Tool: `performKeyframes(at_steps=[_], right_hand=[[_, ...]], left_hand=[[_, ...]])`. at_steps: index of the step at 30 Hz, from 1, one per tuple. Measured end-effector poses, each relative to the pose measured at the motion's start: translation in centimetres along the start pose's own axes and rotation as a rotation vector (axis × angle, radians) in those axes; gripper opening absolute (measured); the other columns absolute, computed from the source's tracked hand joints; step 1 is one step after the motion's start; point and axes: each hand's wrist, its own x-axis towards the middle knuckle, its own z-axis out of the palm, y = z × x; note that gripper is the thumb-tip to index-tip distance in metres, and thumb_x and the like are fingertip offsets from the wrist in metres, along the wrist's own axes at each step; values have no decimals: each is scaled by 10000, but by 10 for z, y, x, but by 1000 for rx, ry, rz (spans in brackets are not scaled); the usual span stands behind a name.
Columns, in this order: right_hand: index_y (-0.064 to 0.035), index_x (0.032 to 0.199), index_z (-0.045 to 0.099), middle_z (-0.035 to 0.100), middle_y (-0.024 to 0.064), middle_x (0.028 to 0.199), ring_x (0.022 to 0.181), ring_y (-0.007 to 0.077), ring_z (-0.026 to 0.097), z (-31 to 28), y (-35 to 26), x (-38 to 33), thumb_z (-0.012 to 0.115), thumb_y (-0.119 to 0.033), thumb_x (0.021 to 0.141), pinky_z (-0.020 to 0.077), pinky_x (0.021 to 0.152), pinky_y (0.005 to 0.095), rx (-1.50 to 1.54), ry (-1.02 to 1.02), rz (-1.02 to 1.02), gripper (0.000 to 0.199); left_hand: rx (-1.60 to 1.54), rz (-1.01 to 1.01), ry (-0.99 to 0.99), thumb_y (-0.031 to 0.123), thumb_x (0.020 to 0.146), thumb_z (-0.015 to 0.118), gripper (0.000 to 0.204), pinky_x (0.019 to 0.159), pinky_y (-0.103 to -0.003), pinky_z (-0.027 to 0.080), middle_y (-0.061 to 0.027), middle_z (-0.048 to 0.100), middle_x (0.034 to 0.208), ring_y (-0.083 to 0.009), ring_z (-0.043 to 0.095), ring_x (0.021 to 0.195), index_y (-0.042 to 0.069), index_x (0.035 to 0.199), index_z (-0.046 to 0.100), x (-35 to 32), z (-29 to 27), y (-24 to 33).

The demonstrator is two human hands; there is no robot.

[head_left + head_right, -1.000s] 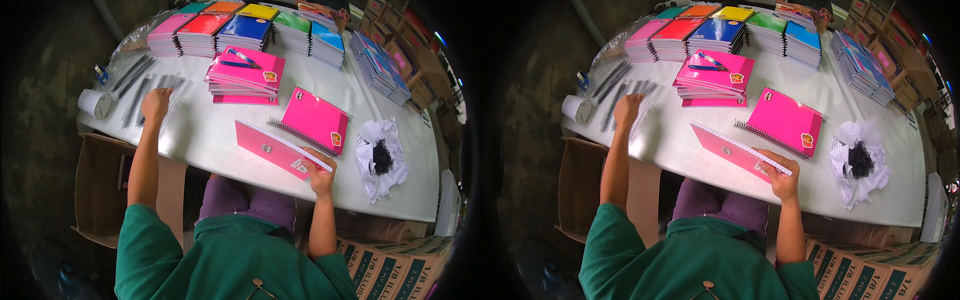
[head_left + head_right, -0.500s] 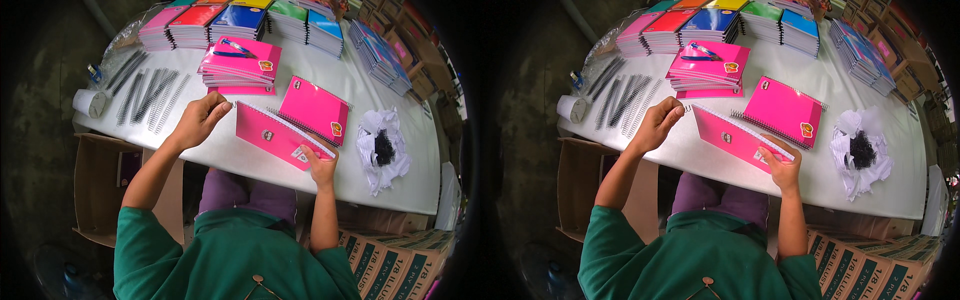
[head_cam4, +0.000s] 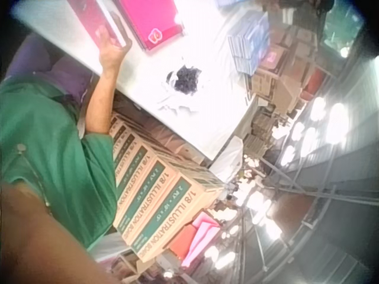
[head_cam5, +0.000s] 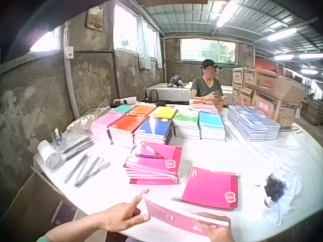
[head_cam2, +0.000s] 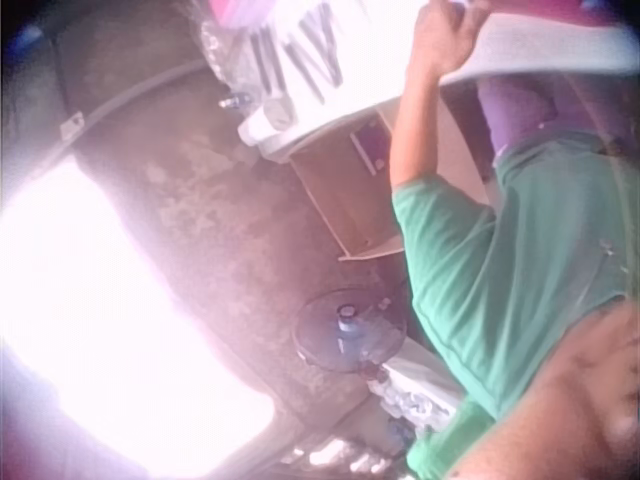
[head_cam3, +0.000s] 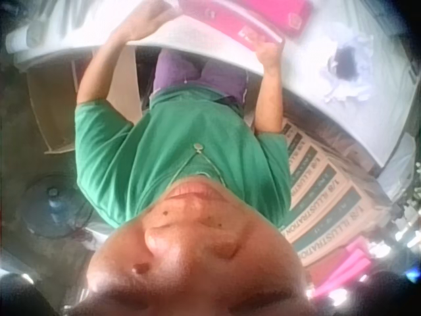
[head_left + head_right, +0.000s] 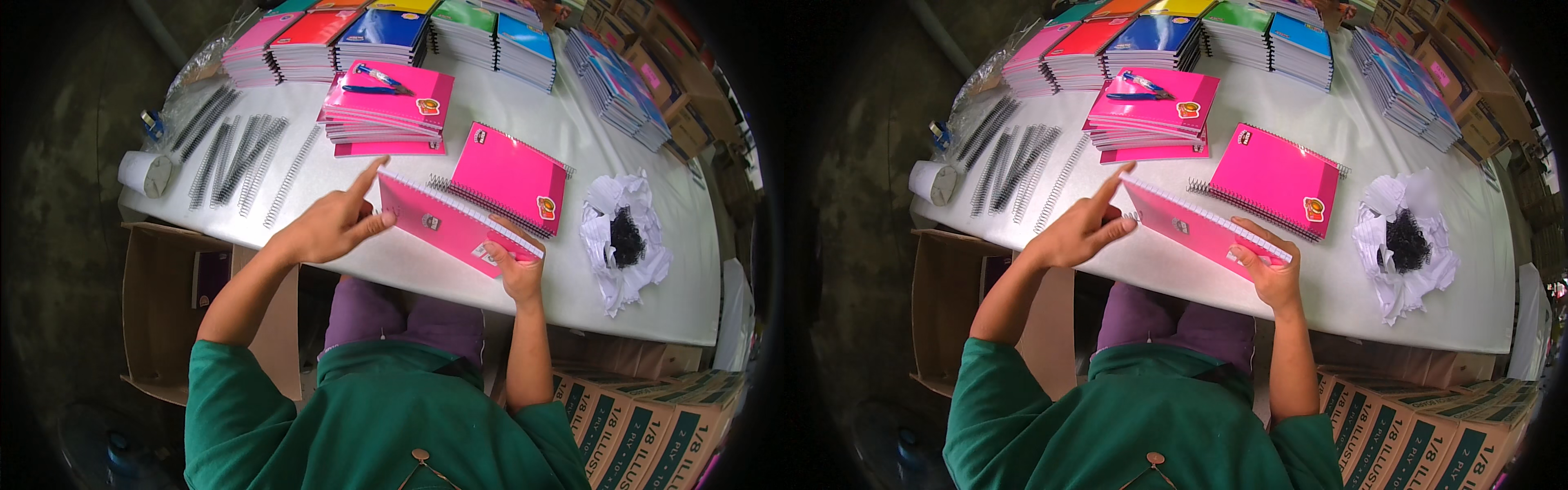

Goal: The person takes a notebook cover from a cardboard box, places it on a stack of paper, and manually rotates a spiral binding wire through the punched holes to assemble the notebook.

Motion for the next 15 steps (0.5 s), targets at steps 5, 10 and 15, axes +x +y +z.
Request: performKeyframes(at_steps=[5, 10, 15], right_hand=[[2, 1097, 620, 678, 70, 915, 698, 63, 562, -4, 2, 1, 642, 26, 802, 463, 636, 194, -110, -44, -73, 296], [-7, 1101, 620, 671, 118, 984, 753, 107, 611, -4, -2, 3, 617, 50, 804, 493, 676, 210, -136, -108, -118, 302], [2, 1086, 618, 647, 148, 1051, 886, 171, 643, -4, -1, 6, 602, 59, 804, 523, 759, 255, -71, -181, -155, 288]], left_hand=[[-124, 112, 177, 347, 959, 438, 312, 556, -220, 330, 3, 414, 662, -68, 357, 590, 39, 920, 462, 11, -9, -27], [-387, 30, 182, 349, 961, 435, 340, 507, -188, 304, 32, 415, 639, -48, 343, 558, 42, 833, 502, 20, -10, -26], [-558, -55, 113, 339, 914, 541, 292, 553, -205, 390, -7, 531, 644, -56, 460, 594, 68, 808, 544, 29, -28, -26]])
